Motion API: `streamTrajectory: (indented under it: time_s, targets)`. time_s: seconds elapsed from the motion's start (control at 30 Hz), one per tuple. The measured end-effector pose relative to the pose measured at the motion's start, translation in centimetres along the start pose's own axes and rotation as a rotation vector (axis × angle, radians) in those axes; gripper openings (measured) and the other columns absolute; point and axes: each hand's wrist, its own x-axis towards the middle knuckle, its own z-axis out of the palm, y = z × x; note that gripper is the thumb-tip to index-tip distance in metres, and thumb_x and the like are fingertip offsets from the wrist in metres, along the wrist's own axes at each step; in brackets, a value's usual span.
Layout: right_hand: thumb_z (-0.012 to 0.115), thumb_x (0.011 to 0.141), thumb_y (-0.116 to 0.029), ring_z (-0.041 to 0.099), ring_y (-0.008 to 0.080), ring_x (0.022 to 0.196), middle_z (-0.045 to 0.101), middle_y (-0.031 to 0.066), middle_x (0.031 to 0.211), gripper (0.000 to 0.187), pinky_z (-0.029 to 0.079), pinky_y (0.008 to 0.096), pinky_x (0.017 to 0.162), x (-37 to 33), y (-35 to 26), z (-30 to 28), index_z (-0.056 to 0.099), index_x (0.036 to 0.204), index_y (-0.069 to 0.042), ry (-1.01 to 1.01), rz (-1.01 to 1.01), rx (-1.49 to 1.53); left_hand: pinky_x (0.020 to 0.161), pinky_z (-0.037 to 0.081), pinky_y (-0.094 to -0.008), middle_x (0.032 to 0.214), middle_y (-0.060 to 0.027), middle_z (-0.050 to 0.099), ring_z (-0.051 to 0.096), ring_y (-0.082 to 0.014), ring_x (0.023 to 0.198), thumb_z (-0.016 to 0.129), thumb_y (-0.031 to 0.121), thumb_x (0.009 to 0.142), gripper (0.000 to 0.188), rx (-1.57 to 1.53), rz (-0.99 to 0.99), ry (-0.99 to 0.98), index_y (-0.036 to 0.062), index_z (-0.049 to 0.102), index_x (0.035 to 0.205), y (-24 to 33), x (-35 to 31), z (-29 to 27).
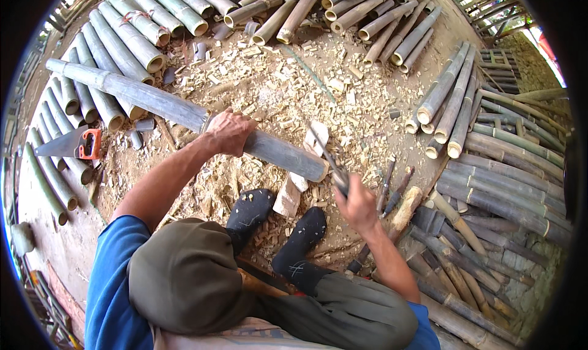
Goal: The person strips the outer skin from a bamboo pole using a knife.
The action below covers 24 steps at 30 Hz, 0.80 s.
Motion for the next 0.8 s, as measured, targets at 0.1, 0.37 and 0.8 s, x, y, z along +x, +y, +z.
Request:
streamTrajectory:
  time_s: [0.1, 0.37, 0.8]
  targets:
    - [0.057, 0.111, -0.032, 0.06, 0.02, 0.047, 0.067, 0.0126, 0.069, 0.042, 0.05, 0.0345, 0.036, 0.4, 4.8, 2.3, 0.048, 0.124, 0.006, -0.192, 0.129, -0.094, 0.088, 0.057, -0.0417, 0.096, -0.0073, 0.073, 0.069, -0.0229, 0.086, 0.085, 0.016, 0.07, 0.041, -0.061, -0.103, -0.154, 0.0106, 0.069, 0.108, 0.6, 1.0, -0.8]
    - [0.058, 0.111, -0.028, 0.065, 0.0206, 0.053, 0.069, 0.0144, 0.077, 0.033, 0.056, 0.0325, 0.042, 0.5, -3.5, -3.7, 0.054, 0.115, 0.004, 0.248, -0.13, 0.163, 0.097, 0.053, -0.0476, 0.107, -0.0114, 0.073, 0.071, -0.0289, 0.102, 0.073, 0.019, 0.085, 0.025, 0.062, 0.032, 0.206, 0.0086, 0.064, 0.106, -0.2, -1.3, 1.9]
    - [0.06, 0.109, -0.025, 0.064, 0.0196, 0.051, 0.069, 0.0165, 0.076, 0.032, 0.05, 0.0344, 0.037, -0.5, -1.0, -1.6, 0.051, 0.117, 0.005, 0.221, -0.128, 0.185, 0.094, 0.051, -0.0457, 0.104, -0.0114, 0.069, 0.068, -0.0287, 0.099, 0.072, 0.013, 0.079, 0.034, 0.084, 0.09, 0.408, 0.008, 0.061, 0.111, -0.2, -1.4, 3.0]
